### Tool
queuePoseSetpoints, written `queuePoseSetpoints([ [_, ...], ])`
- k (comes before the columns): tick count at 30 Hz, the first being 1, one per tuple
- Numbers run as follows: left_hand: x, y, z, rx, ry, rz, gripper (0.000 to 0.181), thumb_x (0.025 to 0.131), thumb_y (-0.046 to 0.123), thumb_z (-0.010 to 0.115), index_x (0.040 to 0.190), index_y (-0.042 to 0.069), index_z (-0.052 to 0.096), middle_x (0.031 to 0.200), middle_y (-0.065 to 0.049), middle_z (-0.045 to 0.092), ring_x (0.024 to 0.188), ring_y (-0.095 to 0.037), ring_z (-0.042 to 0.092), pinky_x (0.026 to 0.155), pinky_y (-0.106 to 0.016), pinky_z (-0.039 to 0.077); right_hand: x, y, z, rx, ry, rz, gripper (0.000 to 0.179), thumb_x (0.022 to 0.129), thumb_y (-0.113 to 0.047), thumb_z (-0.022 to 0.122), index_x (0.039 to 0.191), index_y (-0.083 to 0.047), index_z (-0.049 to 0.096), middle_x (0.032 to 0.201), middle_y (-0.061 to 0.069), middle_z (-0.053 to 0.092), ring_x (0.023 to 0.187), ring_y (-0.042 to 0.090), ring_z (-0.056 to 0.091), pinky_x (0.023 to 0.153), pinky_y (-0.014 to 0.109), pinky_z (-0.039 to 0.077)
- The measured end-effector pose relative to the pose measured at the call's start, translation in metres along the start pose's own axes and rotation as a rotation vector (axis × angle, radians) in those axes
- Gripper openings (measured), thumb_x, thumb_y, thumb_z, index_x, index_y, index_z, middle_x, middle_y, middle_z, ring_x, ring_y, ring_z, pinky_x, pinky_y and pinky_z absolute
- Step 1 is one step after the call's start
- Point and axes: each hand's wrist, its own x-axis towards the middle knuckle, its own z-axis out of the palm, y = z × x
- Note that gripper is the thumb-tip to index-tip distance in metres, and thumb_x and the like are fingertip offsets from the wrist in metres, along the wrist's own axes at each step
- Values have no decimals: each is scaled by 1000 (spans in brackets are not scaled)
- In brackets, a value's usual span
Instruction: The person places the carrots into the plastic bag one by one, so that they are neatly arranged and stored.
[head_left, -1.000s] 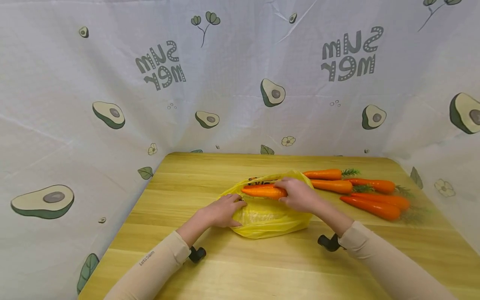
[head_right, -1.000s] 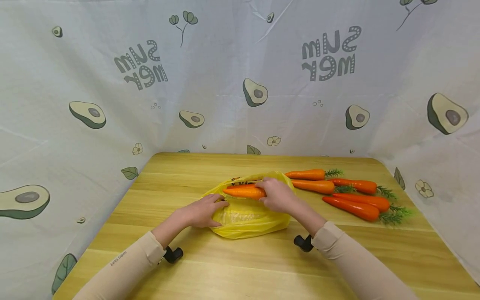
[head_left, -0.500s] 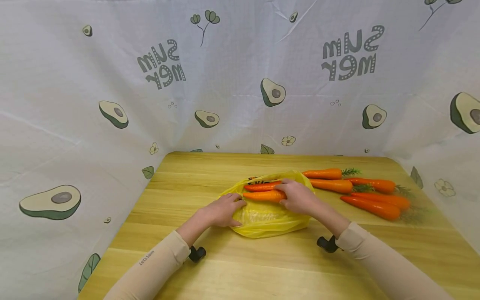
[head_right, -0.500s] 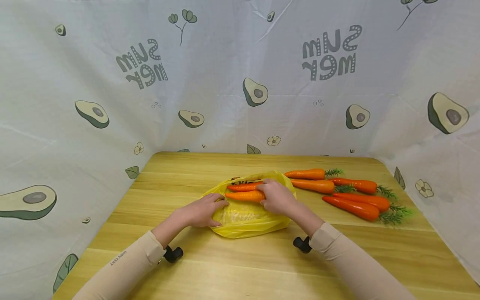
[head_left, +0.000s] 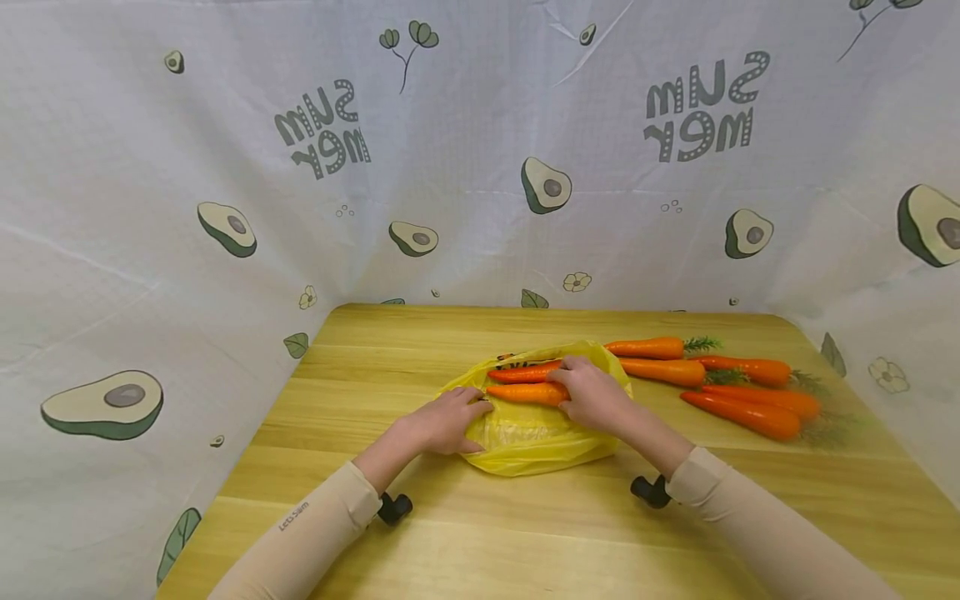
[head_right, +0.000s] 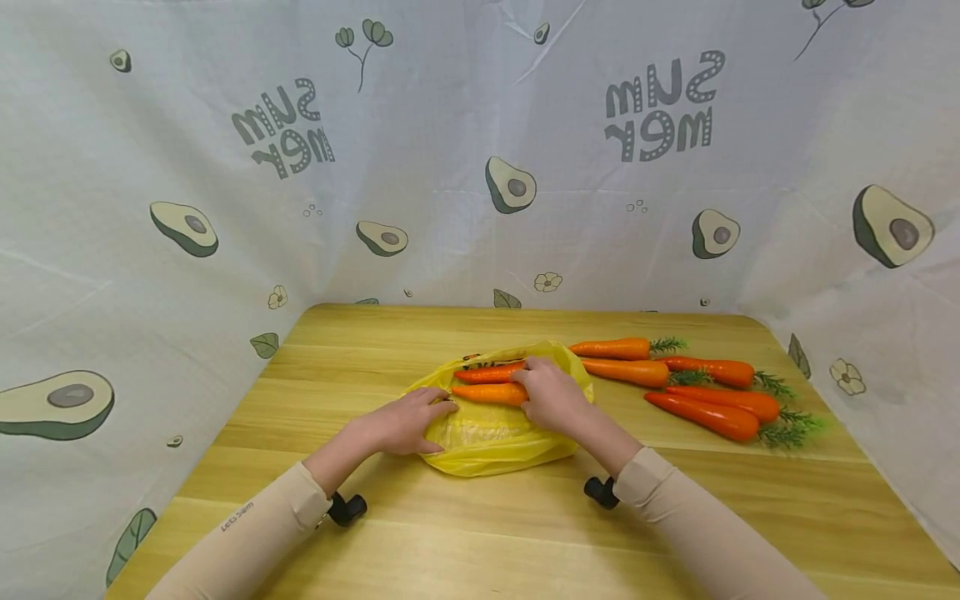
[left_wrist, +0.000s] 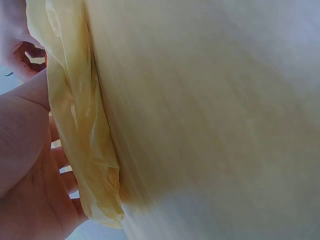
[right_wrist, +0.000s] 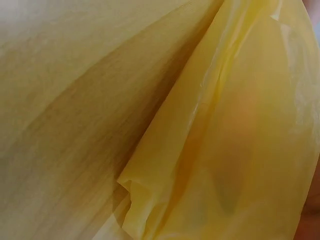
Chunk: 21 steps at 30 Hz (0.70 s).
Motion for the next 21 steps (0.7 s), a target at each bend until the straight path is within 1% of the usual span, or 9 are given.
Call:
queuePoseSetpoints([
  [3, 0, 0, 0, -1, 3, 3, 70, 92, 47, 71, 150, 17, 47, 149, -7, 45, 140, -27, 42, 118, -42, 36, 0, -1, 0, 8, 14, -8, 38, 83, -5, 78, 120, -5, 72, 108, 11, 63, 103, 29, 58, 86, 44, 54],
  [9, 0, 0, 0, 0, 5, 6, 70, 92, 46, 71, 150, 16, 47, 149, -8, 45, 140, -28, 43, 117, -43, 37, 0, -1, 0, 6, 19, -10, 38, 83, -4, 78, 121, -5, 72, 112, 12, 65, 109, 32, 59, 93, 48, 53],
  [16, 0, -1, 2, 12, 14, 13, 69, 92, 47, 71, 150, 16, 47, 148, -7, 46, 139, -26, 43, 118, -42, 37, 0, 0, 3, -12, 47, -30, 37, 81, -8, 81, 118, -6, 73, 110, 10, 66, 105, 30, 59, 90, 46, 53],
  [21, 0, -1, 2, 15, 13, 9, 70, 92, 48, 70, 151, 17, 46, 149, -6, 45, 140, -25, 43, 118, -41, 36, -1, 0, 3, -11, 66, -35, 37, 81, -8, 81, 117, -6, 74, 110, 10, 67, 104, 30, 59, 89, 46, 53],
])
